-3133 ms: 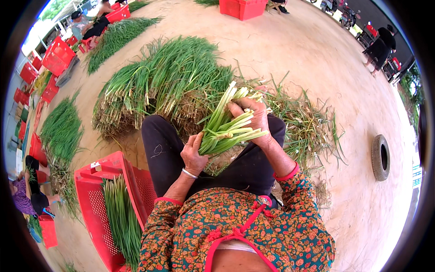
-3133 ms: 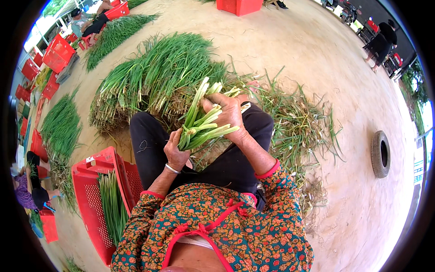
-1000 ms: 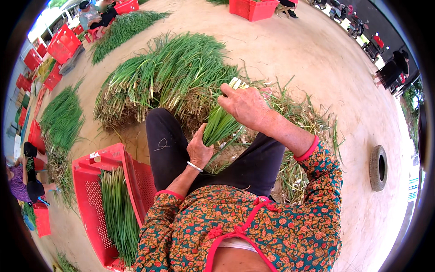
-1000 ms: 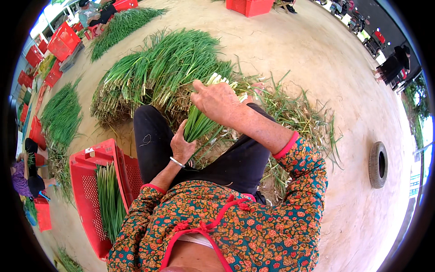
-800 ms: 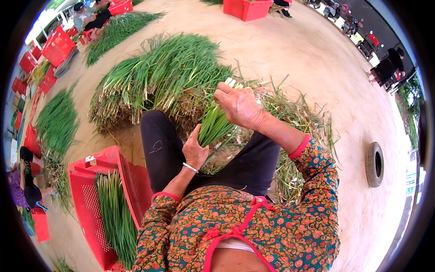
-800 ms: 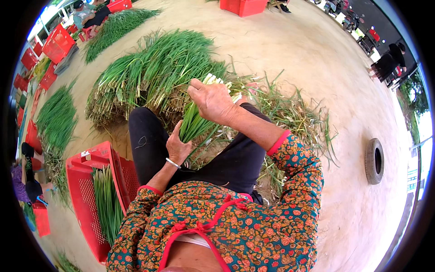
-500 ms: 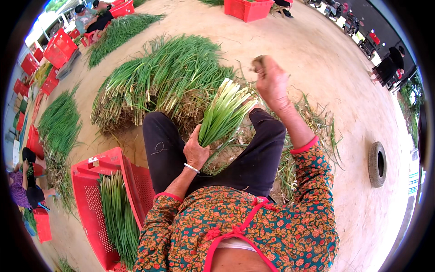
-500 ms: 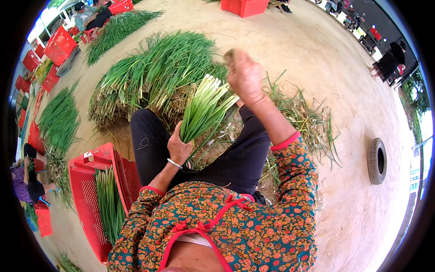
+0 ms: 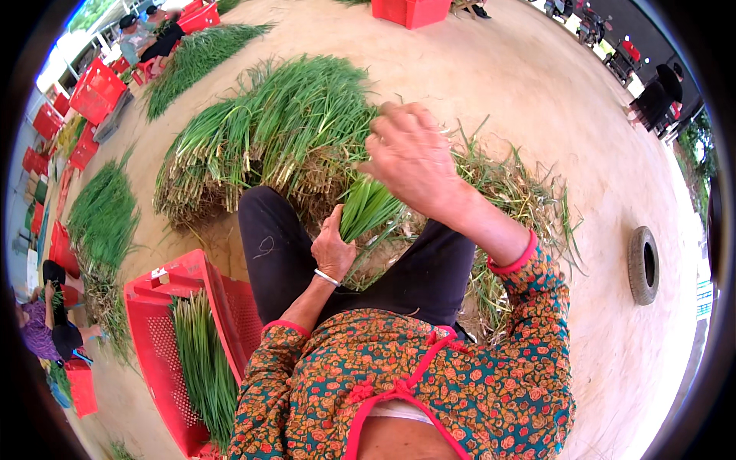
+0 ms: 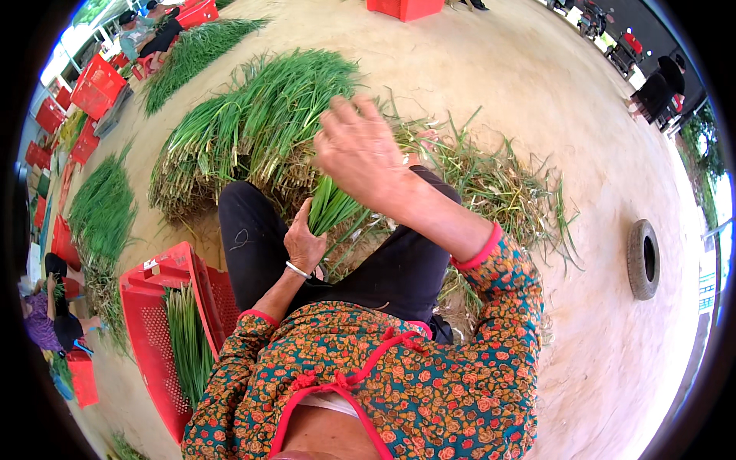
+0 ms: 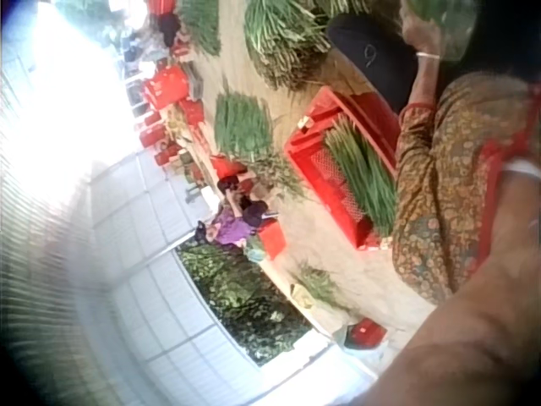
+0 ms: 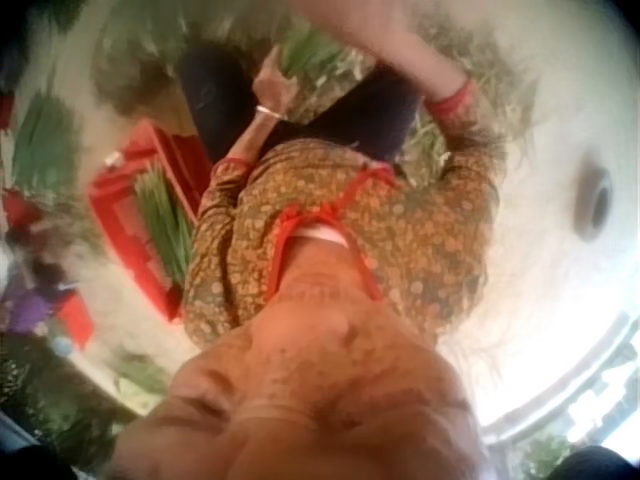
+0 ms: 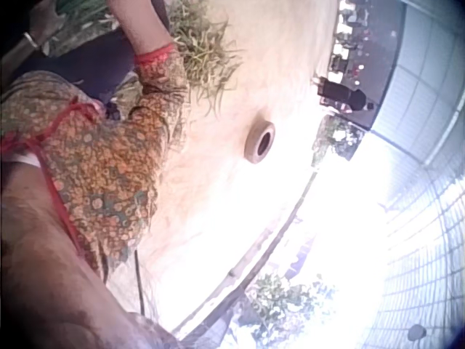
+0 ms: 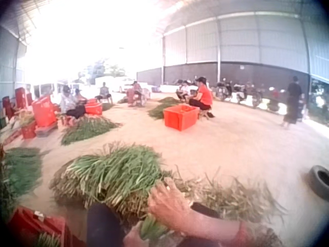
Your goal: The person holds a bunch of green onions, removes dry or yellowed leaves by hand, and places the cleaned bunch into a red plastic crate.
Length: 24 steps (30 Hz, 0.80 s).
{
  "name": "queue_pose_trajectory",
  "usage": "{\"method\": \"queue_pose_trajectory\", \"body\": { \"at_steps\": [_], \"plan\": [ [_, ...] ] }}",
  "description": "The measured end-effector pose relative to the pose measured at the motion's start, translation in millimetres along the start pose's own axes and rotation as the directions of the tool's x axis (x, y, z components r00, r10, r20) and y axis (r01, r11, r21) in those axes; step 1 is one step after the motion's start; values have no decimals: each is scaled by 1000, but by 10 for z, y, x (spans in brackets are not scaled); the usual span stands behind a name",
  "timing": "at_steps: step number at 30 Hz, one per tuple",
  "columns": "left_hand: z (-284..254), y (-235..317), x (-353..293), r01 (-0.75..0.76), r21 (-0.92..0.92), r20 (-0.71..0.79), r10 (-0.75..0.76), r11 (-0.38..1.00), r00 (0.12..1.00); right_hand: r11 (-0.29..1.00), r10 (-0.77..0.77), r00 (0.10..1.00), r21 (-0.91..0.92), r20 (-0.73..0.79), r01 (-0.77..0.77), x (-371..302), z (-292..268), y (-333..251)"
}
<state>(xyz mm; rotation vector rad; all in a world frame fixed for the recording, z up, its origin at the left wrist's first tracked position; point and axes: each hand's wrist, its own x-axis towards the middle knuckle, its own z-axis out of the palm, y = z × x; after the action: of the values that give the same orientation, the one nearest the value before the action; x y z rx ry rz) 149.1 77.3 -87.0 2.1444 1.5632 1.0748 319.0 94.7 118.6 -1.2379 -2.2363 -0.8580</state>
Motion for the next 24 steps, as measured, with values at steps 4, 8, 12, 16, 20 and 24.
{"method": "queue_pose_trajectory", "body": {
  "at_steps": [4, 8, 12, 16, 20, 24],
  "plan": [
    [-15, 18, -29, -22, 52, 32, 20, 998, 999, 984, -119, 756, -24, 644, 176, 65, 268, -134],
    [-15, 1, -15, -1, 44, 54, -1, 999, 999, 996, -31, 796, 85, 605, -26, -64, 402, -131],
    [44, -15, 22, 8, 25, 78, -10, 1000, 997, 1000, -24, 912, 22, 409, 16, -225, 600, -76],
    [-3, -4, 37, 4, 69, 68, -9, 998, 998, 995, 93, 969, -64, 230, -80, -143, 696, 121],
    [-59, 2, 52, -22, 53, 32, 20, 998, 999, 940, 314, 948, -121, -56, -319, -98, 610, 625],
    [-37, -56, 33, -11, 56, 23, 10, 998, 1000, 731, 680, 699, 272, -219, -626, -263, 1, 1088]
  ]
}}
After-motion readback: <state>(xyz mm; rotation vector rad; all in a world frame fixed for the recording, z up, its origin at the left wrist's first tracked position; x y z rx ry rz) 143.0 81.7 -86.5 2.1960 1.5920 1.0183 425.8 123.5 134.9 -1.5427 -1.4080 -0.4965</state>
